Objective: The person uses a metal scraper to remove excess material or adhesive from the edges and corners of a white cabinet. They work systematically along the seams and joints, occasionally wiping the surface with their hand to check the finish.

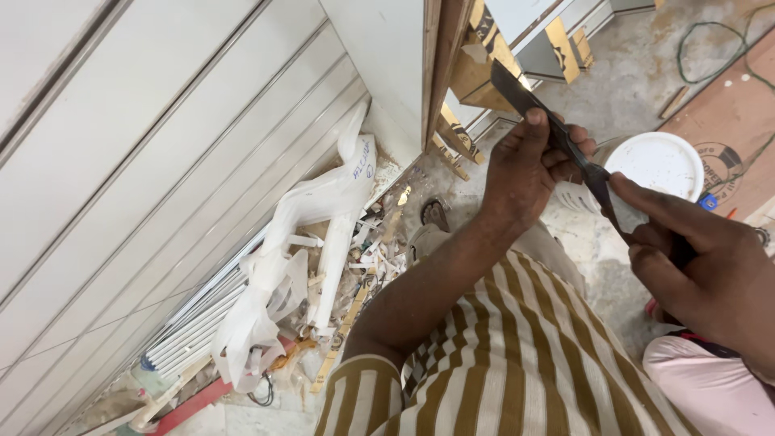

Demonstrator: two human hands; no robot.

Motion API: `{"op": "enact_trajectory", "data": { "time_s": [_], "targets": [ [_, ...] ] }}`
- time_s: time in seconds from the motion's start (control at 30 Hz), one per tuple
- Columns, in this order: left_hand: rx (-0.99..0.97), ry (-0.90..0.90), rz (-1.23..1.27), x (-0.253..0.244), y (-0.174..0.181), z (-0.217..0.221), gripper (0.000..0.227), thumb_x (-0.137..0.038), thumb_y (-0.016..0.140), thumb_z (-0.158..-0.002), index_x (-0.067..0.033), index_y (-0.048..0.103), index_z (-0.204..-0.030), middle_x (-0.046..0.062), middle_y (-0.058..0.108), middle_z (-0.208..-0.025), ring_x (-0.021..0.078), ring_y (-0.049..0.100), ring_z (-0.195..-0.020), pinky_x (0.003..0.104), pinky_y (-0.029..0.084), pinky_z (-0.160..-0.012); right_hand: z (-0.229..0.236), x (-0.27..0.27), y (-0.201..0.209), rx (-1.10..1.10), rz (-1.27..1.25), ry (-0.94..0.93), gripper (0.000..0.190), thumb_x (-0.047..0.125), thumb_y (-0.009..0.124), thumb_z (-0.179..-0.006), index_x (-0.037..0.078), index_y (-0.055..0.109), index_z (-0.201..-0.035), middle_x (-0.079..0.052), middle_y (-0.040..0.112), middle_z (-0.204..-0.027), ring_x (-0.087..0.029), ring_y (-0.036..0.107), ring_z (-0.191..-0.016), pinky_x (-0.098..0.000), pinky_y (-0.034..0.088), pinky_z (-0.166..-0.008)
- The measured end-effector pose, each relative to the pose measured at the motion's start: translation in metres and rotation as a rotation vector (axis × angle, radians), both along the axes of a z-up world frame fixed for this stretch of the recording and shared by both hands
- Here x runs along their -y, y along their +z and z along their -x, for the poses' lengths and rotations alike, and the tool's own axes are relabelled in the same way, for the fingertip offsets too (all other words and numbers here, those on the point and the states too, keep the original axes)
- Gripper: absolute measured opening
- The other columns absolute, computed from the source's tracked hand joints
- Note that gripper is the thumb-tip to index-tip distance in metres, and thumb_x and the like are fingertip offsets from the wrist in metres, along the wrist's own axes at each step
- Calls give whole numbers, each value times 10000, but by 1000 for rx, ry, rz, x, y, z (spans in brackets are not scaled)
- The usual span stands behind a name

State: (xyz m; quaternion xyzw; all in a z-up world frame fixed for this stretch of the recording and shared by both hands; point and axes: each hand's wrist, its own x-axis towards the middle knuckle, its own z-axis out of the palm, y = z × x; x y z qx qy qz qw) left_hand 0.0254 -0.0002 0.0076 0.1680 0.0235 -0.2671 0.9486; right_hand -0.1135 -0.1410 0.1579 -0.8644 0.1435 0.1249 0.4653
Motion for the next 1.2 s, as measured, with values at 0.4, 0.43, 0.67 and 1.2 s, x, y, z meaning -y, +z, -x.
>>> {"op": "enact_trajectory", "data": {
  "time_s": [0.4,0.43,0.67,1.2],
  "targets": [
    [33,-40,-23,0,-2,7,369,-399,593,-1161,-44,674,-1098,125,756,-1006,252,747,-1024,427,623,-928,5,1,-1,39,-6,59,731,-75,551,-922,62,478,-1637,-64,569,-835,-84,574,-635,-236,517,-609],
    [48,-32,-9,-2,-1,4,375,-394,594,-1176,-36,674,-1099,124,753,-1013,246,744,-1021,435,623,-944,4,1,-2,27,-10,43,731,-71,558,-932,74,489,-1646,-68,569,-817,-87,564,-633,-241,518,-613],
    [46,-25,46,-8,2,4,358,-382,592,-1175,-40,670,-1104,120,754,-1031,237,744,-1023,446,622,-972,3,10,-2,-1,142,129,742,-52,563,-942,120,450,-1655,-79,543,-797,-126,460,-618,-256,450,-613],
    [2,-42,62,-8,6,-1,376,-393,611,-1178,-28,660,-1101,139,751,-1018,273,744,-1045,440,616,-947,-5,6,2,44,81,136,762,-72,548,-909,105,437,-1642,-70,567,-841,-105,506,-628,-252,471,-627]
  ]
}}
